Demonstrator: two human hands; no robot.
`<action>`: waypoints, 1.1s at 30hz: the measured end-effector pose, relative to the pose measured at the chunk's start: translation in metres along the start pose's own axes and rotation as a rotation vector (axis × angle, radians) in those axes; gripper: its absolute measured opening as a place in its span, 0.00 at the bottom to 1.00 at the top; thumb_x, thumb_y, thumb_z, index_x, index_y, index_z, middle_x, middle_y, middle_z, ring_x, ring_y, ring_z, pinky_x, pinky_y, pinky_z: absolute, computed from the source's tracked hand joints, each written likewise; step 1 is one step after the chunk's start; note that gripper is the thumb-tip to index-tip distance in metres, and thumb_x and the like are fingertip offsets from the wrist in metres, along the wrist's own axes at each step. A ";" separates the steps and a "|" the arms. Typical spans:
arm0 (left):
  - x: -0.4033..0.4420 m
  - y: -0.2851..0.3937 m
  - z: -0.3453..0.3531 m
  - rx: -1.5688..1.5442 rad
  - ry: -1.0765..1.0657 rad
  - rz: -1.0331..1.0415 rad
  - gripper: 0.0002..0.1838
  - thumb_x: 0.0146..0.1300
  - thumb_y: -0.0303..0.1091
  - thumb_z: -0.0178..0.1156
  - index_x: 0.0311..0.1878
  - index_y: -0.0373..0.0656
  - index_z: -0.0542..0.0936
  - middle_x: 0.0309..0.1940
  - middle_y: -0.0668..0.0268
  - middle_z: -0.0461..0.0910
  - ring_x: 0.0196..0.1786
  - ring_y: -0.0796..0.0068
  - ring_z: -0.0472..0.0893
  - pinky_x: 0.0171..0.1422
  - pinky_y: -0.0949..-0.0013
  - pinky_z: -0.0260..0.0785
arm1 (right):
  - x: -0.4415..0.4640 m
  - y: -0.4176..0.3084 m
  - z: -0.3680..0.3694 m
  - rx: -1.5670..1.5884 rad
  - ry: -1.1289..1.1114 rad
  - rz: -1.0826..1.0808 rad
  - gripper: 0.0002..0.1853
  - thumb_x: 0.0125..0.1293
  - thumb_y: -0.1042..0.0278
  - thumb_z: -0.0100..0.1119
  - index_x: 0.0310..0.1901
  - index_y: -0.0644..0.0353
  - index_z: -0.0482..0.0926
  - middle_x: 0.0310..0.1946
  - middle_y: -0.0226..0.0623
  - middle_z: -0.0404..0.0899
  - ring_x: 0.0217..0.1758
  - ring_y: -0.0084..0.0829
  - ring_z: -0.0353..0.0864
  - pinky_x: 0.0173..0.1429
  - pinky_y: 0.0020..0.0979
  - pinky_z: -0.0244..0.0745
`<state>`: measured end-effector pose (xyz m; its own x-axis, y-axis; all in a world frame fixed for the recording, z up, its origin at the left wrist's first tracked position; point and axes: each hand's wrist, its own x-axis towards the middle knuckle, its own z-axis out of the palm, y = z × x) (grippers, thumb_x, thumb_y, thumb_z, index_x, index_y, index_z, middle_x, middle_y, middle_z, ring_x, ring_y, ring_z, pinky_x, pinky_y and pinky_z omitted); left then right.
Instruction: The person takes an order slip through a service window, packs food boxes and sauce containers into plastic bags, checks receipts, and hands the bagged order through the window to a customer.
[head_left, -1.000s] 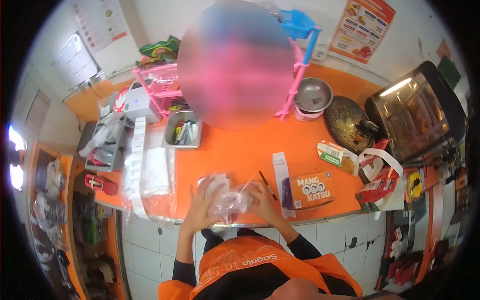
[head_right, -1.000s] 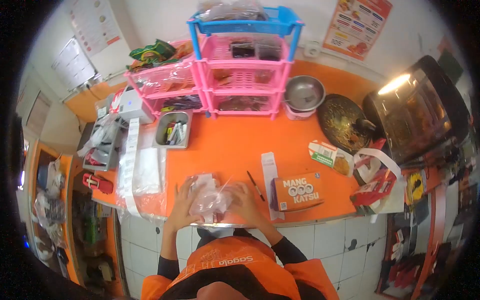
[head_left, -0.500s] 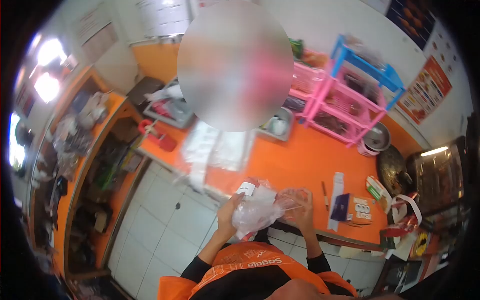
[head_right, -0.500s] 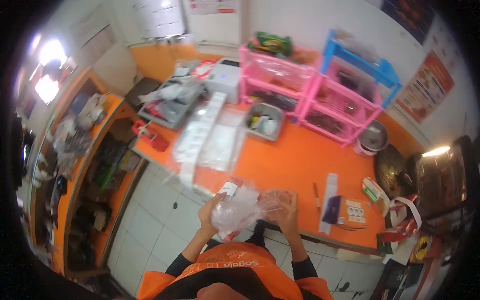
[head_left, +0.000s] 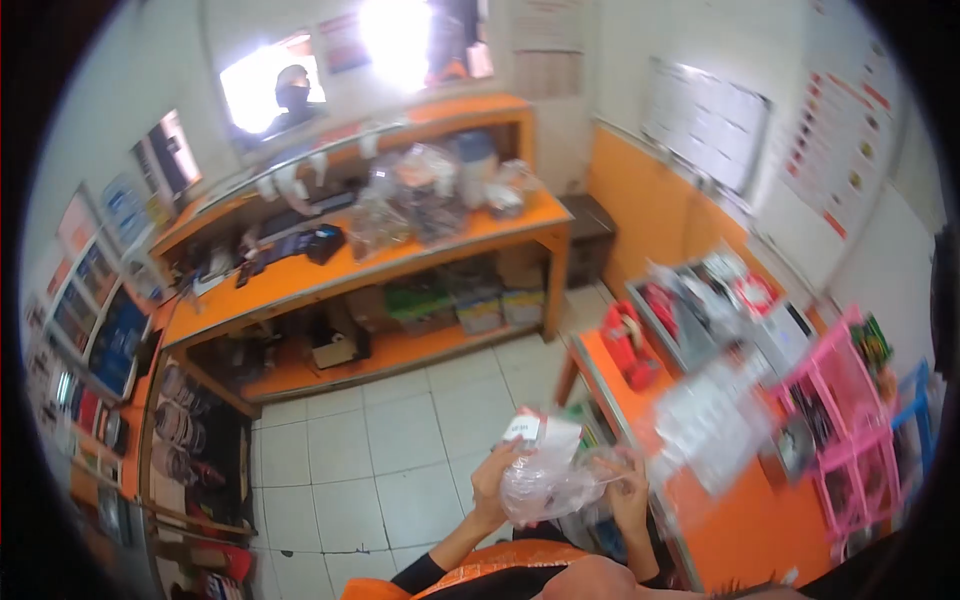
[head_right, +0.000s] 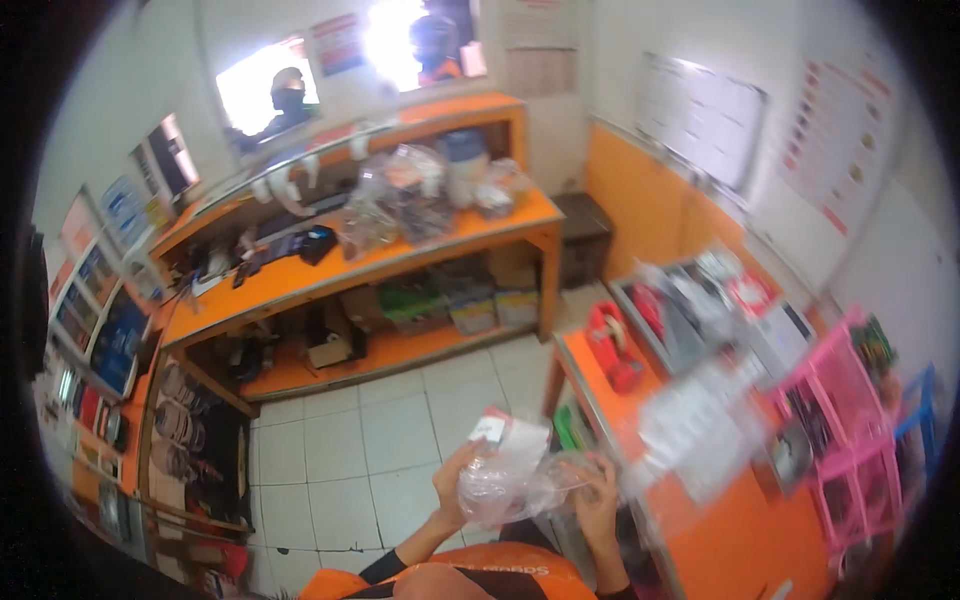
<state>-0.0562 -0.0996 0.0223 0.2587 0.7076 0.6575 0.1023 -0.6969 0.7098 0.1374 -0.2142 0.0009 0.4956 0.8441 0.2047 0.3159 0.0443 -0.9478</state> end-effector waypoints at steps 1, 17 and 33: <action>-0.005 -0.030 -0.006 -0.070 0.000 -0.091 0.23 0.43 0.28 0.69 0.47 0.35 0.78 0.44 0.56 0.82 0.53 0.54 0.80 0.59 0.58 0.70 | 0.016 0.010 0.018 -0.080 -0.029 -0.044 0.23 0.47 0.84 0.58 0.46 0.50 0.85 0.53 0.40 0.70 0.54 0.31 0.74 0.56 0.30 0.70; 0.166 -0.268 -0.122 0.208 0.541 -0.475 0.21 0.52 0.26 0.61 0.51 0.33 0.77 0.43 0.55 0.82 0.46 0.65 0.82 0.52 0.66 0.73 | 0.370 -0.007 0.311 0.201 -0.818 -0.205 0.13 0.55 0.74 0.63 0.43 0.54 0.86 0.51 0.40 0.73 0.58 0.36 0.70 0.60 0.34 0.67; 0.351 -0.527 -0.358 0.345 1.086 -0.373 0.12 0.57 0.22 0.52 0.45 0.34 0.77 0.42 0.62 0.79 0.43 0.71 0.78 0.50 0.68 0.70 | 0.541 -0.027 0.754 0.176 -0.829 -0.568 0.12 0.56 0.72 0.59 0.42 0.58 0.84 0.48 0.39 0.79 0.58 0.44 0.67 0.64 0.41 0.63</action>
<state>-0.3637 0.5581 -0.0307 -0.7702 0.4857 0.4133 0.2937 -0.3051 0.9059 -0.2134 0.6439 -0.0472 -0.4280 0.7753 0.4645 0.1734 0.5748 -0.7997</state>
